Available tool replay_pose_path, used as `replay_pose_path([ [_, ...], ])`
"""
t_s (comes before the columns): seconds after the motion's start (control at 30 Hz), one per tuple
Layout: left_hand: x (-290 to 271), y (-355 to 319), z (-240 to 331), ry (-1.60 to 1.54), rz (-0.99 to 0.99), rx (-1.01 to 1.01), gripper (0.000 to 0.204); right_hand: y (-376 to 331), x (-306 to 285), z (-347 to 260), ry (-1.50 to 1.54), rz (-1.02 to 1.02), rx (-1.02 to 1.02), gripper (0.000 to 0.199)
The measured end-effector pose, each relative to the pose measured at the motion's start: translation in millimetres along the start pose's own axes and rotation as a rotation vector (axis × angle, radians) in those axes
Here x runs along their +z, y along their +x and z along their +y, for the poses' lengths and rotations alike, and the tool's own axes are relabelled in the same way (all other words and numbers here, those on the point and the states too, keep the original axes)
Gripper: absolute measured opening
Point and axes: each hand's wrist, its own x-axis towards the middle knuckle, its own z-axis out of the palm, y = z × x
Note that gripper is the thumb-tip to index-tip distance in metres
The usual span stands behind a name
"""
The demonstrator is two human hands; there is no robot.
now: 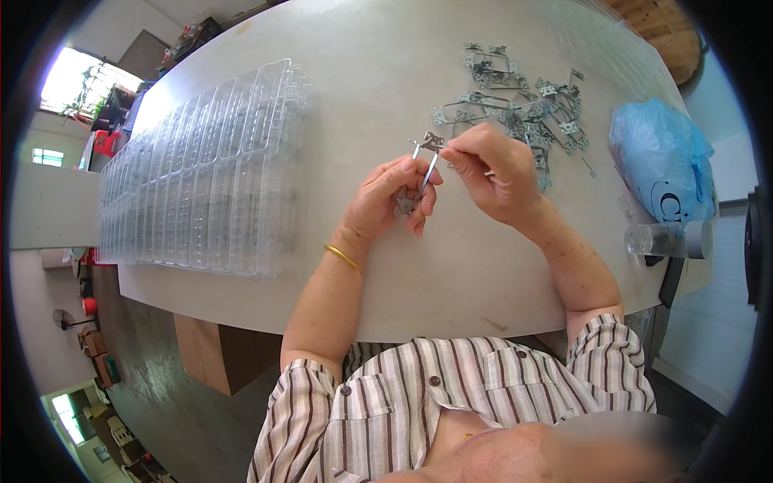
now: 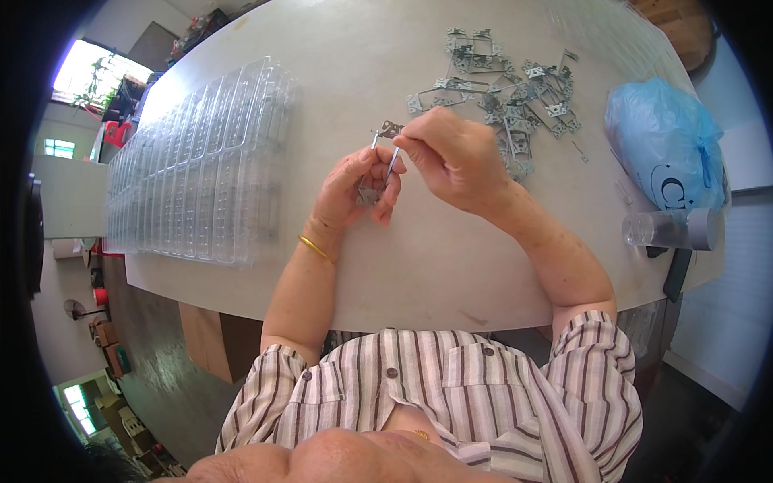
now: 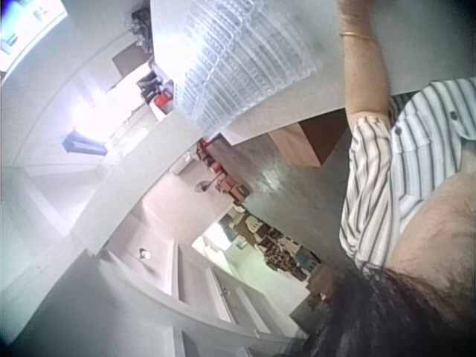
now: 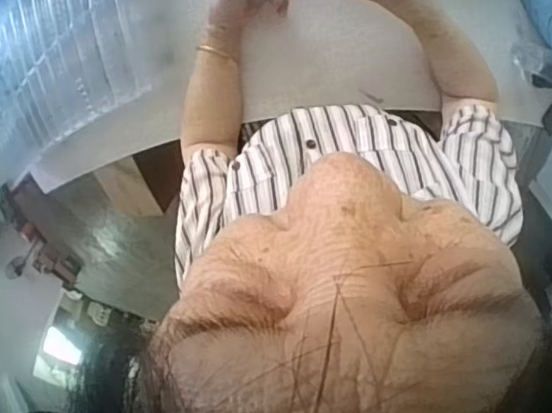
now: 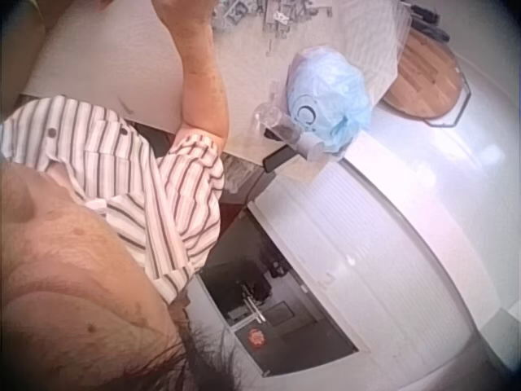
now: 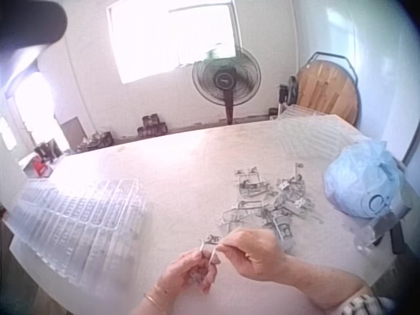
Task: The person assembles metal components by hand by inserting a pin into a bracket and then places the finished piece into a plastic tray. This process is repeated with more brackets and pins, including picking up a new tray from a stack to continue the work.
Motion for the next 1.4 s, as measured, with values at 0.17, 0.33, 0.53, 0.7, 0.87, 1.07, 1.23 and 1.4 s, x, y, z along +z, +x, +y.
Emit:
replay_pose_path([
  [0.17, -1, -1, 0, -0.015, -0.026, -0.015, 0.046, 4, 0, 0, 0.174, 0.048, 0.179, 0.010],
  [0.33, 2, -2, 1, 0.007, -0.016, -0.051, 0.045, 3, -2, -1, 0.584, -0.137, 0.618, 0.008],
  [0.53, 0, -2, -1, -0.156, -0.030, 0.017, 0.049, 1, 0, 8, 0.741, -0.127, 0.692, 0.007],
  [0.7, -8, 0, -1, -0.368, -0.109, 0.168, 0.062, 4, 1, 10, 0.865, -0.023, 0.887, 0.011],
  [0.87, -2, 1, 1, -0.307, -0.052, 0.227, 0.061, 3, -1, 13, 0.981, 0.026, 1.009, 0.014],
  [1.07, -9, 1, -6, -0.153, -0.018, 0.259, 0.062, -3, 5, 12, 1.030, -0.019, 1.059, 0.015],
  [1.23, -22, -1, -4, -0.070, 0.001, 0.301, 0.062, 6, 2, 1, 0.850, -0.094, 1.121, 0.013],
  [1.4, -17, 3, -6, 0.039, 0.141, 0.397, 0.052, 12, -5, -3, 0.771, -0.019, 0.928, 0.010],
])
